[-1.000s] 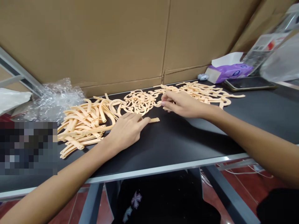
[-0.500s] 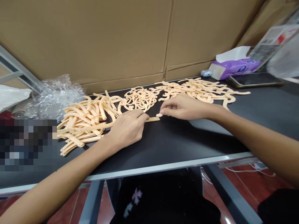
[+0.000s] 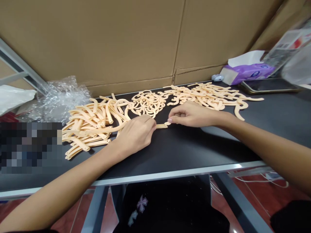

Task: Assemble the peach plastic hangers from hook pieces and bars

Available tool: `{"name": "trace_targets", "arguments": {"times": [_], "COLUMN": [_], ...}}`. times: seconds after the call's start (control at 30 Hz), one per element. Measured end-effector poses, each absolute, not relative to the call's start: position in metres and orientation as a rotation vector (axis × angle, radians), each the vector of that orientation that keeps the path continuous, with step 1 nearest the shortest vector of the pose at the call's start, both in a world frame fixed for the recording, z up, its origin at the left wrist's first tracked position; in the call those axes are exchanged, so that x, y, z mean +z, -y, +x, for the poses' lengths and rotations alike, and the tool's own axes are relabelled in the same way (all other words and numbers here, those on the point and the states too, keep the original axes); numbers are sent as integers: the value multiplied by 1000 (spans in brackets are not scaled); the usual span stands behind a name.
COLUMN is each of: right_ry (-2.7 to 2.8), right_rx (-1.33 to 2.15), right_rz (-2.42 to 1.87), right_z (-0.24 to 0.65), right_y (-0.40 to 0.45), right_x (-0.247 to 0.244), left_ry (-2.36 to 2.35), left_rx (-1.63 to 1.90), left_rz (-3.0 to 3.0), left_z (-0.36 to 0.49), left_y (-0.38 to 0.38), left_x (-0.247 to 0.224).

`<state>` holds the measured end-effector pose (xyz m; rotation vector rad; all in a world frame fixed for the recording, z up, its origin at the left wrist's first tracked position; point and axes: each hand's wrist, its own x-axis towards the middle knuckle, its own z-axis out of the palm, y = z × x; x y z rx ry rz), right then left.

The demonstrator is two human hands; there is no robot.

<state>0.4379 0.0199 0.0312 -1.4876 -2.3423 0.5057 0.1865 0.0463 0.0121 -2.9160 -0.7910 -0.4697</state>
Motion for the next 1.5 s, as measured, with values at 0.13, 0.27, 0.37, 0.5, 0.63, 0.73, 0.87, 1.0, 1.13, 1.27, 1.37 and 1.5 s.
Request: {"name": "trace_targets", "arguments": {"times": [0.13,0.27,0.37,0.5,0.63,0.73,0.87,1.0,1.13,1.27,1.37,1.5], "right_ry": [2348,2369,2400,2439,2457,2462,2486,2510,2534,2572,2593,2637], "right_rx": [552,535,478,450,428,382,312,254,205,124,101,48], "right_rz": [-1470,-1472,-1474,-1487,-1512,-1517,-1527,-1518,-1495,-1452,-1419,-1363], "right_z": [437,437,436,436,435,434,432,431,431,431,431,433], "right_y": [-20,-21,-21,-20,-19,-18,-18,-18,-16,-14,-14,-15], "right_x": [30,30,31,31,31,31,31,29,28,27,26,26], "left_ry": [780,780,779,753,750,738,689,676,686,693,692,714], "left_rx": [-481,-502,-526,-507,-488,-508,-539,-526,-515,-513,-507,-498], "left_rz": [-2927,-2936,-2936,-2935,-2949,-2958,-2970,-2973,-2973,-2967,-2961,-2968], "left_z": [186,187,188,189,190,190,188,187,187,187,188,187], "left_y": [-45,-46,-47,-47,-48,-49,-51,-52,-52,-52,-51,-52], "left_x": [12,10,9,10,11,11,10,10,9,8,9,10]}}
